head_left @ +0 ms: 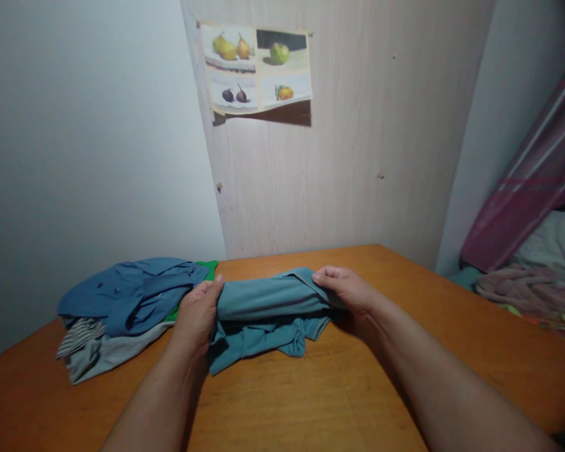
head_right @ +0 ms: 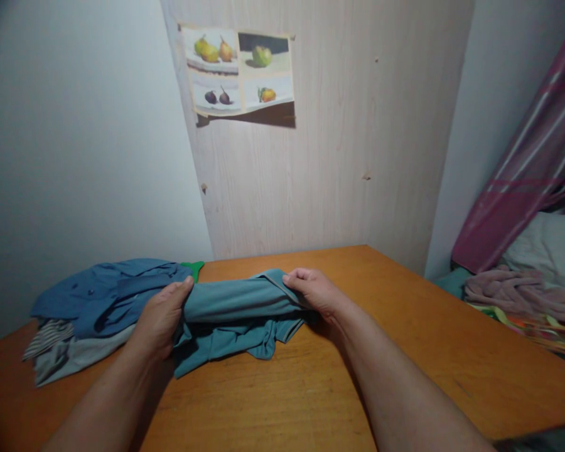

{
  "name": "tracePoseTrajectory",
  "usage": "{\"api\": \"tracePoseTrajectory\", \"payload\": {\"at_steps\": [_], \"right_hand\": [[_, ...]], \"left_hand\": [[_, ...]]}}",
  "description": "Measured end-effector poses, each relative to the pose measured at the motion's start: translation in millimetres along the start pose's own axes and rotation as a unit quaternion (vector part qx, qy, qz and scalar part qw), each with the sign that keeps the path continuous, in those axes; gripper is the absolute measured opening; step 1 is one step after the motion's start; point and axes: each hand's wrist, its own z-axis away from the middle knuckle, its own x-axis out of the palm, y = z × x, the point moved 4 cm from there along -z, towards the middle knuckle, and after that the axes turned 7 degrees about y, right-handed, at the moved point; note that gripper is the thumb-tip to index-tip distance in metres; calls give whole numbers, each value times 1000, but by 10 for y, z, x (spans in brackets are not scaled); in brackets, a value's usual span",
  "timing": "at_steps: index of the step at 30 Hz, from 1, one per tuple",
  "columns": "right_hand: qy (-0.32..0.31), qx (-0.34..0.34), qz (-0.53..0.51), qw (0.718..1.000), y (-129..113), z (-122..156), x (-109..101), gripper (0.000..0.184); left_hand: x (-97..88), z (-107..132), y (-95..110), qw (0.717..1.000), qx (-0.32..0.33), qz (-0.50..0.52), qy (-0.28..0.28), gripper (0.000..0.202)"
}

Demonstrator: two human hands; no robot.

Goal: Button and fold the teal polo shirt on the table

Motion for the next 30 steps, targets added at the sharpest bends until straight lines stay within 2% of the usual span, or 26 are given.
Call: {"api": "tracePoseTrajectory", "payload": {"at_steps": [3,5,7,9,13,14,16,18,22,25,30], "right_hand": [[-20,-3,10,1000,-8,18,43,47],[-38,1,14,999,-23,51,96,47],[-53,0,21,998,-43,96,162,47],[-74,-9,37,997,-62,149,243,46],[-140,-44,76,986,-84,258,421,43],[-155,-53,88,983,-85,277,455,42],[-169,-73,119,976,-86,295,495,39],[-155,-94,148,972,-97,279,487,35],[-76,-121,171,975,-153,188,336,27],[-47,-112,174,977,-156,140,200,21],[-71,-2,80,994,63,157,113,19]], "left_hand": [[-73,-41,-1,982,86,-157,53,32],[-77,-11,79,940,185,-271,96,25],[-4,89,182,905,269,-314,100,24],[126,238,267,897,319,-300,59,29],[448,560,304,898,348,-241,-116,49],[511,617,287,894,348,-232,-161,47],[581,669,243,890,332,-217,-224,29],[574,629,204,904,289,-200,-244,19],[428,422,166,955,154,-133,-216,29],[306,301,156,975,89,-88,-182,35],[193,217,133,983,52,-72,-159,41]]}}
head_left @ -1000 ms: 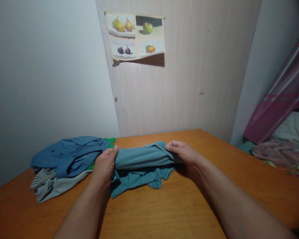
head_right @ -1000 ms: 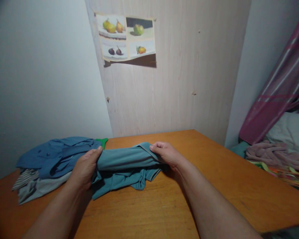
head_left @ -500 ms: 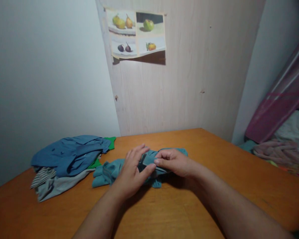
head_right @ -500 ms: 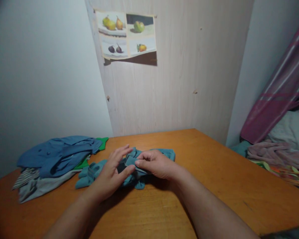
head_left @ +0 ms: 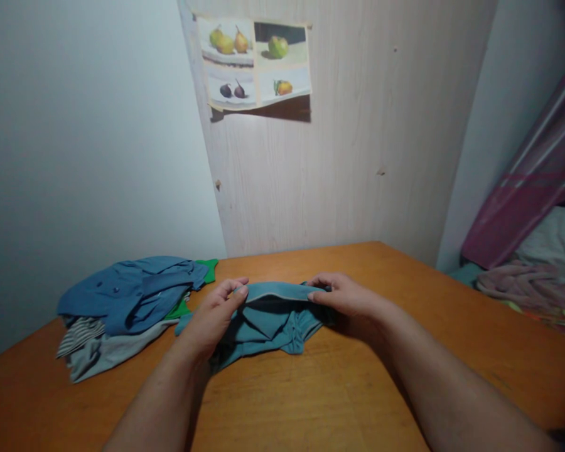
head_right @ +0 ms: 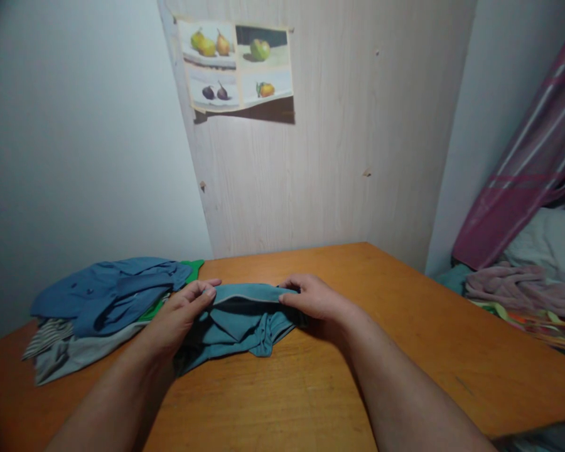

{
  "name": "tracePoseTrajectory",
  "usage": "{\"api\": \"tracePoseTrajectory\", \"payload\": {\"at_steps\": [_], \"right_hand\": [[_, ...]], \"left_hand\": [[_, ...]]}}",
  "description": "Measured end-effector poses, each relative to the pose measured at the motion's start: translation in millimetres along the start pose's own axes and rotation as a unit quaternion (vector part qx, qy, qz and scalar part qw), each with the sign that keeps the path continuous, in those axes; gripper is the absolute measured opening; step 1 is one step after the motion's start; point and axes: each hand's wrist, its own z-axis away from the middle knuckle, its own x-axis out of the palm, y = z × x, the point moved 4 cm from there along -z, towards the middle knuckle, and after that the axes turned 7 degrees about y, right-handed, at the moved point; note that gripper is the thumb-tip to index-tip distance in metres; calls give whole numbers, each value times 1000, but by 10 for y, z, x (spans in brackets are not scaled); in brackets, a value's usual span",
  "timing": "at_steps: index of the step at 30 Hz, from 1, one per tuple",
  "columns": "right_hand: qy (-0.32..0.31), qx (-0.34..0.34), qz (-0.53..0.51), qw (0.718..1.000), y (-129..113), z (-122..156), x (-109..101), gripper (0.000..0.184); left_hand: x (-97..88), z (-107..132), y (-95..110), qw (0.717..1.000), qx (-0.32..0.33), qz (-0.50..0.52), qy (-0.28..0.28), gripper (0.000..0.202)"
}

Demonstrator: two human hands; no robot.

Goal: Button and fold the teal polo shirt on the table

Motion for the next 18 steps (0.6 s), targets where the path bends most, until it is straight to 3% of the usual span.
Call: {"api": "tracePoseTrajectory", "payload": {"at_steps": [3,7,13,18], "right_hand": [[-20,34,-53,998,96,23,38,17],[-3,45,-117,992,23,24,-7,26],[4,40,-79,996,-170,-27,-190,39],[-4,38,-101,994,-147,-55,-210,42]], "left_hand": [[-26,-26,-54,1000,-25,13,-9,42],[-81,-80,-148,998,-50,49,-11,43],[-102,-63,-187,989,-99,102,-49,48],[-104,-94,-245,996,-70,47,-43,43]]}}
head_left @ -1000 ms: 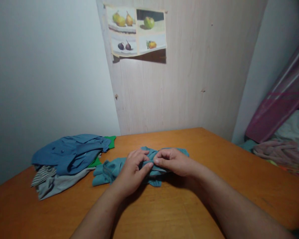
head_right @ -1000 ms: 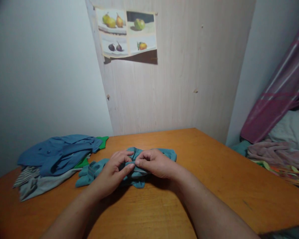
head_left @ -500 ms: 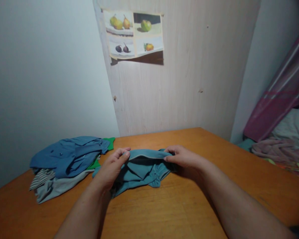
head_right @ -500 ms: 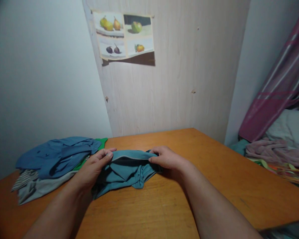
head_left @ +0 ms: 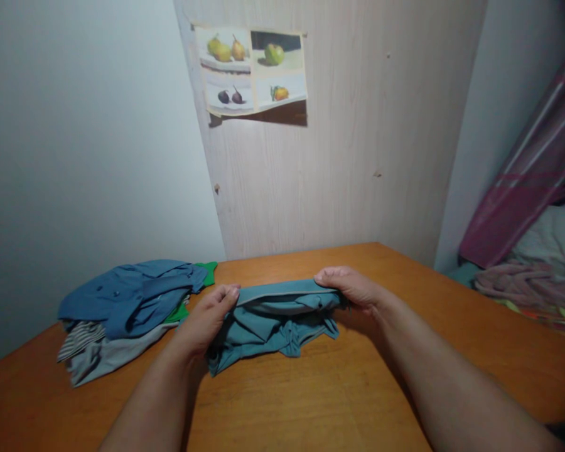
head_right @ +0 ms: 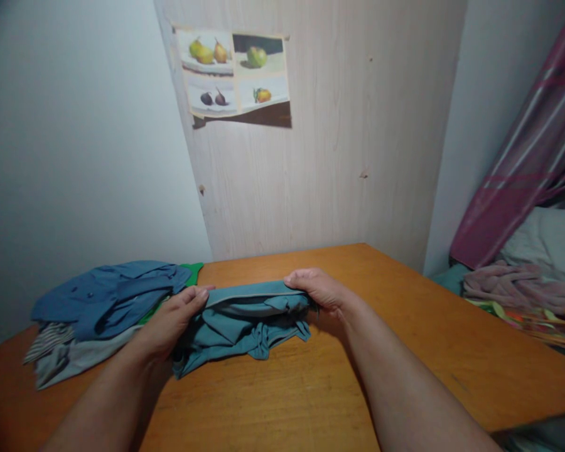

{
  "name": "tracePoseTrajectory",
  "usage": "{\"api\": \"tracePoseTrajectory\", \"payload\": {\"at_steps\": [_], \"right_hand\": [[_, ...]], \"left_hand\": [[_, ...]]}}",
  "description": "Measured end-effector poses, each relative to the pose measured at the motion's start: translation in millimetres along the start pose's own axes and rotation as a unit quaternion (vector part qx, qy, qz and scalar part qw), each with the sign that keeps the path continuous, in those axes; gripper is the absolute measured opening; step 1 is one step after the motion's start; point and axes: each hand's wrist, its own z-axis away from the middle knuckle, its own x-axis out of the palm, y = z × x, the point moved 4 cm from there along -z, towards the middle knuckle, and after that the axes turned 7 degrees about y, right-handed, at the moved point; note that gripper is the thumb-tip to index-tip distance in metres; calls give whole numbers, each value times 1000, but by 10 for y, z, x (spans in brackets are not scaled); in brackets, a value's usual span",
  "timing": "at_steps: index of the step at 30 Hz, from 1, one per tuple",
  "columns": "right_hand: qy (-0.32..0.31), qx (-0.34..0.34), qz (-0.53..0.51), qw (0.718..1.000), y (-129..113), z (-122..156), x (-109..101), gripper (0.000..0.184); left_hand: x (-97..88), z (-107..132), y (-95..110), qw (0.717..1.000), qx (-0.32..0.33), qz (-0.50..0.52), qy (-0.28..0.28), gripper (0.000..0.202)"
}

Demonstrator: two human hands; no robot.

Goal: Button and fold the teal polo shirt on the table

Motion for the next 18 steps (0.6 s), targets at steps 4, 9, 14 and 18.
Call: {"api": "tracePoseTrajectory", "payload": {"at_steps": [4,9,14,18], "right_hand": [[-2,7,1,1000,22,-3,52,43],[-15,3,27,1000,54,23,221,44],[-96,-7,20,995,55,113,478,43],[-127,-20,59,990,12,143,512,36]], "left_hand": [[-76,-67,36,974,135,-140,120,36],[149,196,311,902,289,-231,223,33],[626,436,380,902,333,-270,47,39],[679,399,349,919,285,-273,-24,27]]}}
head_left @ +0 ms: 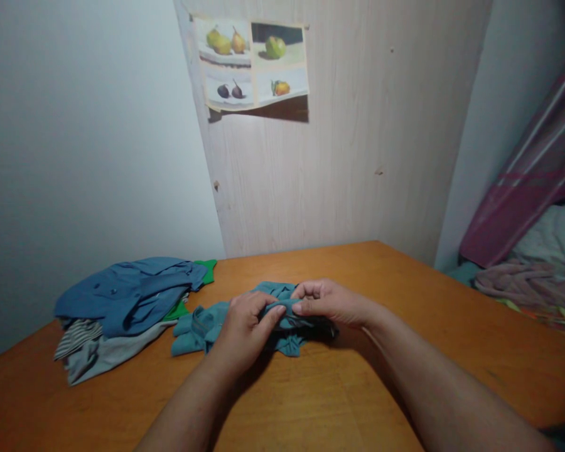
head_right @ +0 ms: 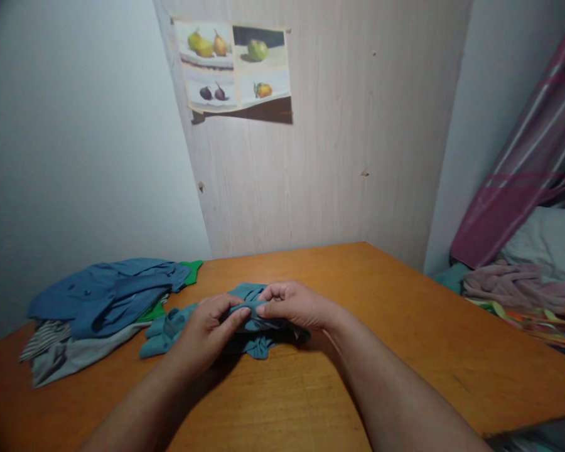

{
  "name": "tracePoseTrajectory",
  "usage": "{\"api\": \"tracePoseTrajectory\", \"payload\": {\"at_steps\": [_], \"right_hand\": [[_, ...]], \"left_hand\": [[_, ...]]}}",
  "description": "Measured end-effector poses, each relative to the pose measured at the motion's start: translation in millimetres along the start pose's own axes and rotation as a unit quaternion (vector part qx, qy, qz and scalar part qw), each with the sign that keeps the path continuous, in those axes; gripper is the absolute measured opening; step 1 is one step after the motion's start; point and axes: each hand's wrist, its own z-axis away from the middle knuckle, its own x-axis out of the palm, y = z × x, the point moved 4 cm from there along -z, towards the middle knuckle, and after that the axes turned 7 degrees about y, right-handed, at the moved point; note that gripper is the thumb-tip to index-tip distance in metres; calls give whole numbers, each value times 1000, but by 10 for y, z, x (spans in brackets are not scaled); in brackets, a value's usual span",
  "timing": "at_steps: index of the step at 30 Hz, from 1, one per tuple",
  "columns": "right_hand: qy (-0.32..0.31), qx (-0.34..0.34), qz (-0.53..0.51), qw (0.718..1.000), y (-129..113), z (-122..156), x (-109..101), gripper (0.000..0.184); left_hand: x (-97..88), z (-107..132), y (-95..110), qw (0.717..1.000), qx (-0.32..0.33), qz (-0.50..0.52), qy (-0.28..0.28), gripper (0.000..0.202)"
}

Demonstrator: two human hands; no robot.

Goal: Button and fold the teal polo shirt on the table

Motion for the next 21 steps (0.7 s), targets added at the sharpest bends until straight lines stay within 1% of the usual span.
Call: {"api": "tracePoseTrajectory", "payload": {"at_steps": [2,6,9,12,14,16,19,21], "right_hand": [[7,3,26,1000,-2,-4,-65,32],[58,-3,84,995,16,-33,-265,26],[94,1,60,994,40,-57,-374,29],[119,-11,5,993,37,-66,-405,35],[121,-19,-20,992,27,-62,-384,39],[118,-23,-31,992,20,-57,-353,41],[121,-28,-40,991,27,-61,-330,42],[123,-30,-44,991,43,-71,-334,42]], "left_hand": [[-74,-32,-63,997,-53,47,11,31],[-243,-58,-198,980,-146,132,36,31],[-328,-49,-303,960,-201,184,60,32],[-357,-41,-373,944,-240,214,71,35],[-360,-43,-384,944,-247,210,68,37],[-362,-50,-371,950,-236,193,64,40],[-370,-61,-325,967,-195,152,58,40],[-353,-60,-288,977,-170,127,33,36]]}}
